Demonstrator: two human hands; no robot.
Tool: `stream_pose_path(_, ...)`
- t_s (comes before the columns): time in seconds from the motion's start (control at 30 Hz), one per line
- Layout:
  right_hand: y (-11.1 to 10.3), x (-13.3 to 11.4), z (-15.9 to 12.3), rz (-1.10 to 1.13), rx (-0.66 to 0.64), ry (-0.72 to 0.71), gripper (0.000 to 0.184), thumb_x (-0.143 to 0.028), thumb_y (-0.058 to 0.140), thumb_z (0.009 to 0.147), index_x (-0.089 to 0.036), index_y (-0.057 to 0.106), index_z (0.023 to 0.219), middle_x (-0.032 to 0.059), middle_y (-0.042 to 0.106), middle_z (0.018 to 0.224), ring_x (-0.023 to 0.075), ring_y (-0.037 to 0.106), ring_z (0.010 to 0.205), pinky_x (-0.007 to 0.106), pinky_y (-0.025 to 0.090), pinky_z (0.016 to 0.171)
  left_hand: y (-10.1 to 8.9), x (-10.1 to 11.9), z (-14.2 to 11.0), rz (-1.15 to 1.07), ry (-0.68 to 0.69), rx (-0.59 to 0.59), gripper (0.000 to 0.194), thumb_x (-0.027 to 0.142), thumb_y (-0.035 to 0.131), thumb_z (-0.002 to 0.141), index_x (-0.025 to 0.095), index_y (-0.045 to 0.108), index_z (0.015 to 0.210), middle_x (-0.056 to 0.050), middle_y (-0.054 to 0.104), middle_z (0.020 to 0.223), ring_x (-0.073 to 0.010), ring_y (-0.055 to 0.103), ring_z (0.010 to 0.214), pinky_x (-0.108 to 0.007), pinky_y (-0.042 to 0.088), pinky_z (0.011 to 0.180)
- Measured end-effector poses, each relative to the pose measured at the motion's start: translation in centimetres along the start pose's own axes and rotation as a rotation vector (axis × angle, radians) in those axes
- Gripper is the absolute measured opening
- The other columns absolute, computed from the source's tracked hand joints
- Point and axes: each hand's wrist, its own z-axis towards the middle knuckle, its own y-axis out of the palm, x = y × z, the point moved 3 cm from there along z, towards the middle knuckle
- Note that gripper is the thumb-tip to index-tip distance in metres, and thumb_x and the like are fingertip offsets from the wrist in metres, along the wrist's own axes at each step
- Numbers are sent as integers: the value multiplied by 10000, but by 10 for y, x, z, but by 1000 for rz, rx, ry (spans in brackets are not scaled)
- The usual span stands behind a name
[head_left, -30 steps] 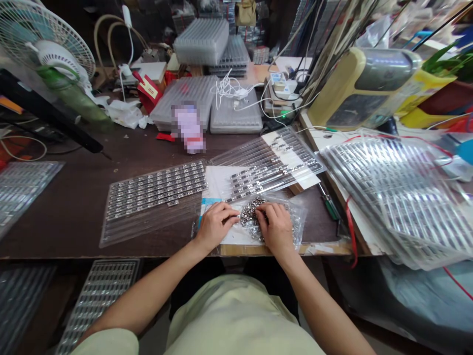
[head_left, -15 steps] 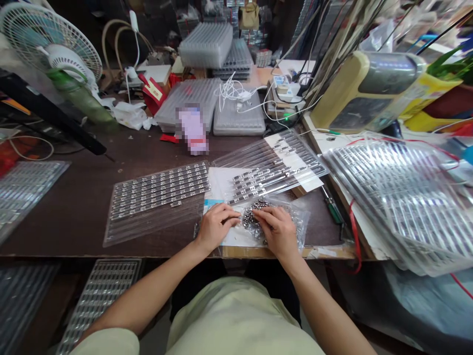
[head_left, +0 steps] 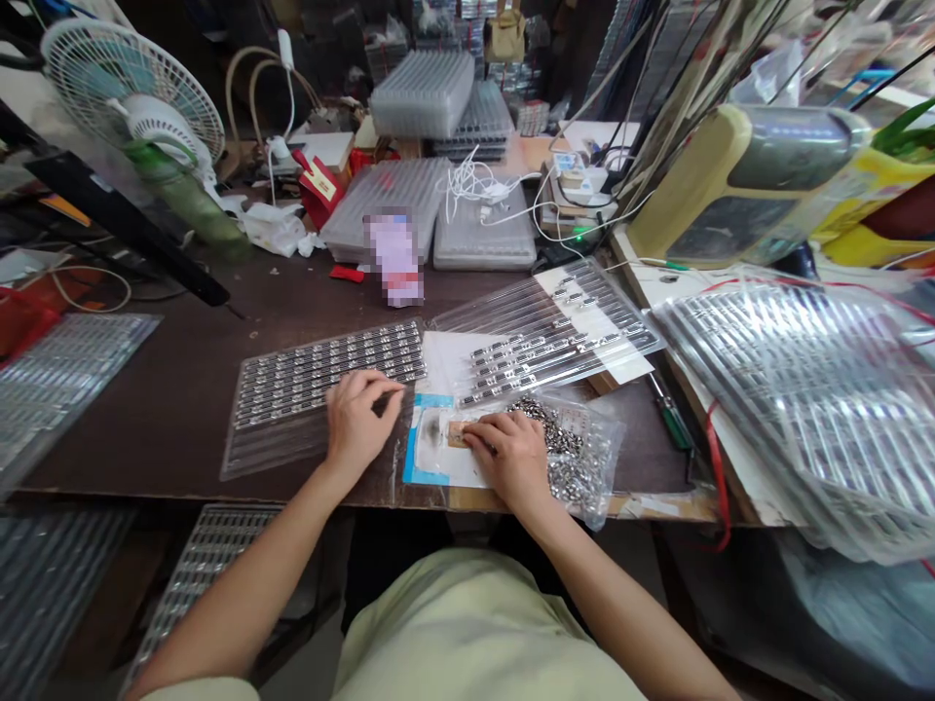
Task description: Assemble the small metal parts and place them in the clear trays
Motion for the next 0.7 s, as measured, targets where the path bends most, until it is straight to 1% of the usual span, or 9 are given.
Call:
stream_pose_path(0.13,2,-2,1,-36,-16,3,134,-363,602,878,-321,729,883,4,661,860,152,486,825,320,290,742,26,52,15,-126,167,-208,115,323,623,830,242,704,839,-23,699,906,-209,591,893,-389,344,876)
stream_pose_path(0.23,-1,-1,0,-66,-39,3,141,-372,591,882,-340,719,934,6,657,903,167,485,858,321,298,755,38,72,21,-142,180,-280,81,299,649,809,227,683,795,-18,714,869,-218,604,877,-399,351,879)
stream_pose_path(0.3,-10,4,-2,-113,-46,17,178,-362,571,895,-326,698,1014,13,659,969,178,489,903,324,309,773,38,70,22,-180,136,-291,83,274,630,817,219,672,771,-16,717,840,-215,617,850,-392,374,872)
stream_pose_path(0.37,-21,12,-5,-199,-51,37,235,-348,571,894,-282,666,1098,30,650,1074,202,482,983,335,318,805,33,60,20,-283,36,-298,99,280,610,824,215,674,786,-19,717,837,-204,634,827,-360,418,835)
stream_pose_path(0.47,-35,25,-11,-330,-93,34,318,-351,615,860,-229,635,1153,56,617,1185,249,450,1068,364,321,845,27,42,13,-581,-143,-364,201,335,578,836,204,667,960,-31,700,885,-172,651,776,-286,481,717)
stream_pose_path(0.53,-37,30,-14,-359,-122,21,280,-339,609,864,-222,648,1115,65,633,1134,242,468,1011,360,333,817,28,36,5,-766,-218,-452,304,371,539,855,187,643,1074,-37,685,863,-143,641,695,-243,489,622)
stream_pose_path(0.6,-36,33,-15,-345,-118,22,196,-312,577,887,-222,672,1032,63,655,1026,218,487,917,343,342,765,30,34,-2,-844,-245,-514,326,379,529,860,171,650,1080,-36,675,807,-121,611,626,-217,476,560)
stream_pose_path(0.63,-35,34,-15,-328,-102,25,171,-303,565,895,-221,680,991,61,658,979,209,490,884,336,343,743,32,35,-6,-842,-238,-513,305,368,546,851,167,665,1048,-39,675,805,-117,601,622,-211,472,554)
stream_pose_path(0.7,-32,35,-15,-285,-46,29,161,-302,553,904,-224,689,941,55,662,935,200,496,856,328,346,722,33,37,-11,-788,-198,-459,248,324,594,825,170,685,996,-49,685,861,-121,599,660,-214,474,571)
